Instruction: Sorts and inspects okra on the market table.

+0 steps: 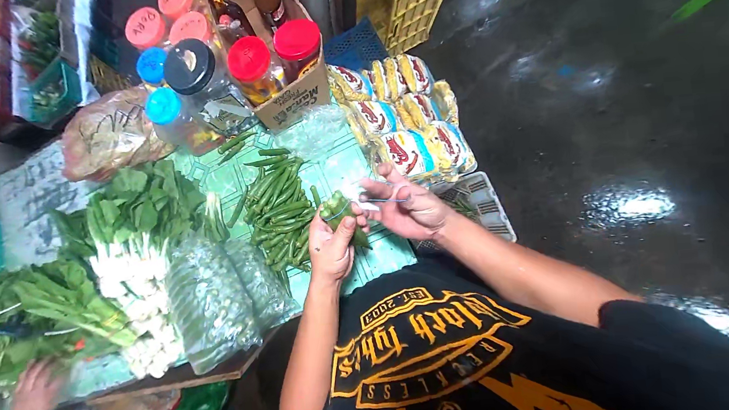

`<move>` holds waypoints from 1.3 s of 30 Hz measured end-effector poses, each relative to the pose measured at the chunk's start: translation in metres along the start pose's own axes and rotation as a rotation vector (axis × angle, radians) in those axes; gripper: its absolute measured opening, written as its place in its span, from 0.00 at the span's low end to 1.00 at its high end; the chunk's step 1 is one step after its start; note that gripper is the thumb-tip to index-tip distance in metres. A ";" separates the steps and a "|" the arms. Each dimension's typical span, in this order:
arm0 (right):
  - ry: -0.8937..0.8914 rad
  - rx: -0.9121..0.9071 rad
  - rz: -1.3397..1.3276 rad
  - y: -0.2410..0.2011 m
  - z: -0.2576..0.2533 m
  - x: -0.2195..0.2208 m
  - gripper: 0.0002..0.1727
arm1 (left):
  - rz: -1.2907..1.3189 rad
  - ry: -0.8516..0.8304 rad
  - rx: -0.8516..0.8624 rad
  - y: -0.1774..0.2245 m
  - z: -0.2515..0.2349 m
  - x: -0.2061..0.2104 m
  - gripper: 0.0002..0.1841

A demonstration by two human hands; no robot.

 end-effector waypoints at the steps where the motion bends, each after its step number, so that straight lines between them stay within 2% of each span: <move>1: 0.019 0.001 0.015 0.005 -0.004 0.002 0.27 | -0.096 0.006 0.027 0.004 -0.003 0.002 0.25; 3: 0.036 0.003 0.159 0.002 -0.013 0.010 0.37 | -0.333 0.033 0.052 0.015 -0.005 0.005 0.21; 7: -0.029 -0.028 0.656 -0.030 -0.037 0.032 0.53 | -0.869 0.114 0.062 0.041 -0.004 0.008 0.21; 11: -0.070 -0.060 0.895 -0.038 -0.045 0.048 0.49 | -1.489 0.134 0.179 0.062 0.001 0.029 0.17; 13: -0.041 -0.041 0.965 -0.036 -0.042 0.045 0.51 | -1.672 0.154 0.125 0.061 0.003 0.034 0.19; 16: -0.052 0.090 1.030 -0.029 -0.034 0.037 0.47 | -1.701 0.193 0.015 0.055 0.006 0.032 0.27; 18: -0.103 0.219 1.135 -0.026 -0.031 0.032 0.31 | -1.637 0.169 -0.095 0.046 0.005 0.029 0.38; 20: -0.101 0.277 1.055 -0.029 -0.021 0.017 0.20 | -1.531 0.082 -0.189 0.033 0.004 0.027 0.46; 22: -0.058 0.254 0.881 -0.043 0.003 -0.010 0.18 | -1.452 -0.008 -0.237 0.020 0.007 0.024 0.49; 24: 0.088 0.330 0.740 -0.055 0.048 -0.056 0.17 | -1.432 -0.063 -0.245 0.014 0.016 0.016 0.45; 25: 0.189 0.426 0.654 -0.053 0.083 -0.086 0.16 | -1.427 -0.071 -0.255 0.013 0.023 0.008 0.41; 29: 0.900 0.859 0.515 -0.019 0.265 -0.209 0.15 | -1.487 0.069 -0.472 0.017 0.053 -0.052 0.28; 31: 1.169 1.115 0.644 -0.002 0.331 -0.231 0.21 | -1.527 0.190 -0.565 0.023 0.063 -0.088 0.23; 32: 1.227 1.198 0.687 0.004 0.348 -0.233 0.24 | -1.544 0.251 -0.571 0.026 0.066 -0.103 0.21; 33: 1.284 1.191 0.695 0.007 0.357 -0.235 0.26 | -1.557 0.307 -0.566 0.030 0.067 -0.115 0.19; 35: 1.371 1.033 0.678 0.009 0.355 -0.240 0.32 | -1.583 0.391 -0.522 0.041 0.063 -0.132 0.16; 37: 1.344 0.945 0.711 0.003 0.328 -0.243 0.35 | -1.663 0.417 -0.468 0.051 0.050 -0.141 0.14; 39: 1.242 0.995 0.782 0.000 0.301 -0.248 0.30 | -1.795 0.385 -0.473 0.051 0.031 -0.143 0.14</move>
Point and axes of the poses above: each hand's wrist, its own z-axis away from the middle knuckle, its own x-axis out of the palm, y = z × x, the point moved 9 cm from there along -z, towards the middle knuckle, and after that the axes turned 14 degrees about -y, right-handed, at the moved point
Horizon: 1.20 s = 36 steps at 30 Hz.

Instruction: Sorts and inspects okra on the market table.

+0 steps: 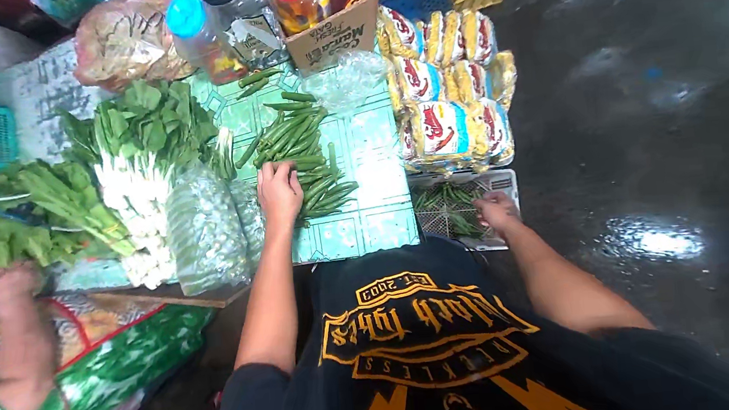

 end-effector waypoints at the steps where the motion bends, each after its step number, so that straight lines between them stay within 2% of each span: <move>1: -0.039 -0.008 0.045 -0.012 0.001 0.007 0.26 | -0.076 -0.013 0.005 0.005 -0.009 0.002 0.16; 3: -0.120 -0.033 0.091 -0.036 0.005 0.026 0.23 | -0.212 -0.094 -0.027 0.011 -0.026 0.012 0.18; 5: -0.145 -0.111 0.099 -0.060 0.009 0.046 0.20 | -0.279 -0.147 -0.032 0.014 -0.039 0.019 0.16; 9: -0.084 -0.328 0.095 -0.116 0.042 0.076 0.16 | -0.342 -0.296 0.003 0.025 -0.048 0.028 0.23; 11: -0.034 -0.484 0.177 -0.156 0.077 0.091 0.15 | -0.327 -0.309 0.025 0.025 -0.048 0.028 0.22; 13: -0.080 -0.616 0.240 -0.192 0.107 0.118 0.13 | -0.283 -0.263 0.048 0.024 -0.044 0.024 0.19; 15: -0.199 -0.688 0.361 -0.227 0.127 0.153 0.13 | -0.081 -0.164 0.059 0.022 -0.033 0.011 0.17; 18: -0.284 -0.757 0.487 -0.276 0.121 0.212 0.24 | 0.572 -0.034 0.048 0.016 -0.007 -0.004 0.24; 20: -0.246 -0.619 0.664 -0.298 0.101 0.248 0.35 | 1.107 -0.040 0.001 0.008 0.000 0.008 0.23; 22: -0.209 -0.494 0.775 -0.313 0.089 0.272 0.33 | 1.451 -0.043 -0.032 0.004 0.004 0.020 0.19; 24: -0.165 -0.546 0.605 -0.327 0.101 0.274 0.27 | 1.512 -0.016 -0.111 -0.004 0.007 0.026 0.17; 26: -0.178 -0.721 0.411 -0.340 0.139 0.271 0.21 | 1.511 -0.039 -0.204 -0.009 0.007 0.032 0.20; 28: -0.295 -0.904 0.394 -0.337 0.178 0.286 0.18 | 1.600 -0.096 -0.201 -0.005 0.010 0.044 0.23; 30: -0.402 -1.024 0.456 -0.324 0.193 0.307 0.15 | 1.643 -0.087 -0.199 -0.001 0.009 0.055 0.23; 32: -0.455 -1.035 0.456 -0.318 0.183 0.310 0.10 | 1.641 -0.048 -0.224 -0.001 0.005 0.061 0.23; 34: -0.468 -0.940 0.361 -0.320 0.161 0.299 0.07 | 1.633 0.000 -0.292 -0.006 0.004 0.064 0.20; 36: -0.359 -0.790 0.314 -0.330 0.132 0.284 0.13 | 1.574 -0.012 -0.346 -0.011 0.007 0.065 0.18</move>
Point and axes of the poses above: each hand's wrist, its own z-axis away from the middle knuckle, its own x-axis out of the palm, y = z × x, the point moved 9 cm from there along -z, towards the middle knuckle, and after that the axes turned 14 degrees about -y, right-handed, at the moved point
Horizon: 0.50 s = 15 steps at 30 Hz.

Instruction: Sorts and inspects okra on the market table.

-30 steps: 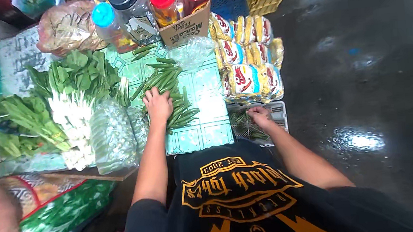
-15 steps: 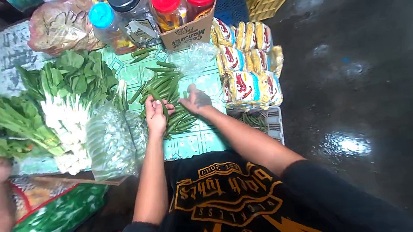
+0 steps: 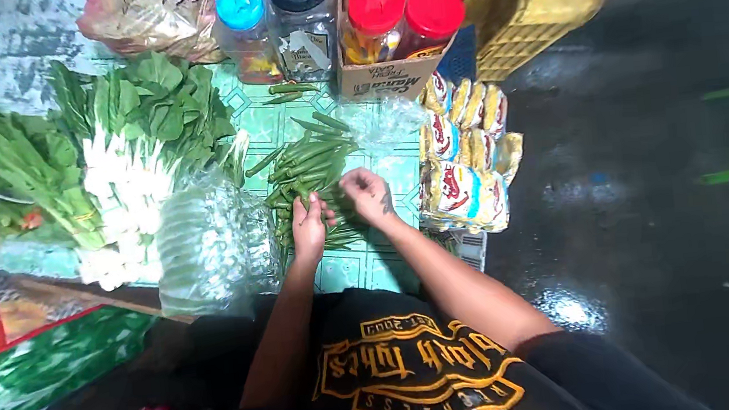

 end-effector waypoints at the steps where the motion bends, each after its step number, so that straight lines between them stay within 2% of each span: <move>1: 0.054 0.097 0.015 0.008 -0.012 -0.010 0.18 | -0.080 -0.006 -0.017 0.001 0.001 -0.001 0.18; 3: 0.084 0.289 0.049 0.020 -0.039 -0.019 0.33 | -0.292 -0.060 -0.053 0.002 0.000 0.002 0.21; 5: 0.090 0.368 0.081 0.025 -0.058 -0.018 0.38 | -0.449 -0.102 -0.101 -0.002 -0.001 0.008 0.26; 10: 0.063 0.374 0.096 0.025 -0.065 -0.021 0.24 | -0.744 -0.010 -0.053 0.021 0.006 0.006 0.31; 13: 0.071 0.351 0.207 0.026 -0.050 -0.030 0.22 | -0.955 0.154 -0.022 0.032 0.011 -0.006 0.39; 15: 0.101 0.262 0.401 0.011 -0.046 -0.031 0.25 | -0.988 0.269 -0.001 0.038 0.013 -0.015 0.39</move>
Point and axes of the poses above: each hand's wrist, its own z-axis away from the middle knuckle, its own x-axis out of the palm, y = z × x, the point moved 9 cm from there along -z, towards the middle knuckle, and after that the axes turned 14 degrees about -y, right-handed, at the moved point
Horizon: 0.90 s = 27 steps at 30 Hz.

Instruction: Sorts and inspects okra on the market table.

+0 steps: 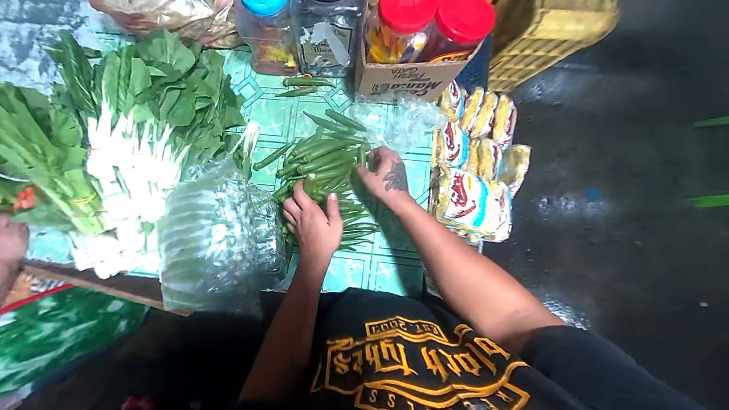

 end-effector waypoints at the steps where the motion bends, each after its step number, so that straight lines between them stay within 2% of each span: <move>1: 0.043 -0.074 0.095 -0.013 0.003 -0.002 0.26 | 0.027 0.047 0.014 0.000 -0.002 -0.005 0.36; 3: 0.101 -0.314 0.280 -0.049 0.002 0.001 0.26 | 0.158 0.120 0.096 0.001 -0.005 -0.015 0.28; 4: 0.064 -0.419 0.376 -0.066 -0.003 0.009 0.28 | 0.247 0.128 0.123 0.000 -0.007 -0.019 0.25; 6: -0.112 -0.496 0.595 -0.089 -0.017 0.034 0.35 | 0.463 0.068 0.123 -0.005 -0.012 -0.021 0.21; 7: -0.171 -0.524 0.683 -0.096 -0.024 0.044 0.34 | 0.584 0.027 0.103 -0.007 -0.013 -0.021 0.20; 11: -0.155 -0.731 0.906 -0.116 -0.029 0.055 0.18 | 0.999 -0.012 0.010 -0.016 -0.020 -0.018 0.14; 13: -0.129 -0.806 0.932 -0.114 -0.025 0.054 0.17 | 1.149 -0.027 -0.034 -0.021 -0.023 -0.012 0.15; 17: 0.002 -0.955 0.903 -0.108 -0.017 0.051 0.15 | 1.282 -0.035 -0.090 -0.018 -0.031 -0.005 0.27; 21: -0.014 -0.844 0.832 -0.101 -0.020 0.041 0.17 | 1.329 -0.023 -0.127 -0.017 -0.040 -0.002 0.34; 23: 0.045 -0.840 0.734 -0.114 -0.004 0.024 0.19 | 1.359 -0.018 -0.083 -0.014 -0.043 -0.005 0.33; 25: 0.115 -0.863 0.622 -0.134 0.027 0.009 0.19 | 1.369 -0.025 0.053 -0.005 -0.045 -0.011 0.29; 27: 0.008 -0.766 0.527 -0.144 0.047 0.011 0.20 | 1.339 -0.061 0.251 0.014 -0.044 -0.015 0.25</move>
Point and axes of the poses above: each hand's wrist, its own z-axis away from the middle knuckle, its own x-axis out of the palm, y = z × x, the point moved 9 cm from there along -z, towards the middle knuckle, and after that the axes turned 14 degrees about -y, right-handed, at the moved point
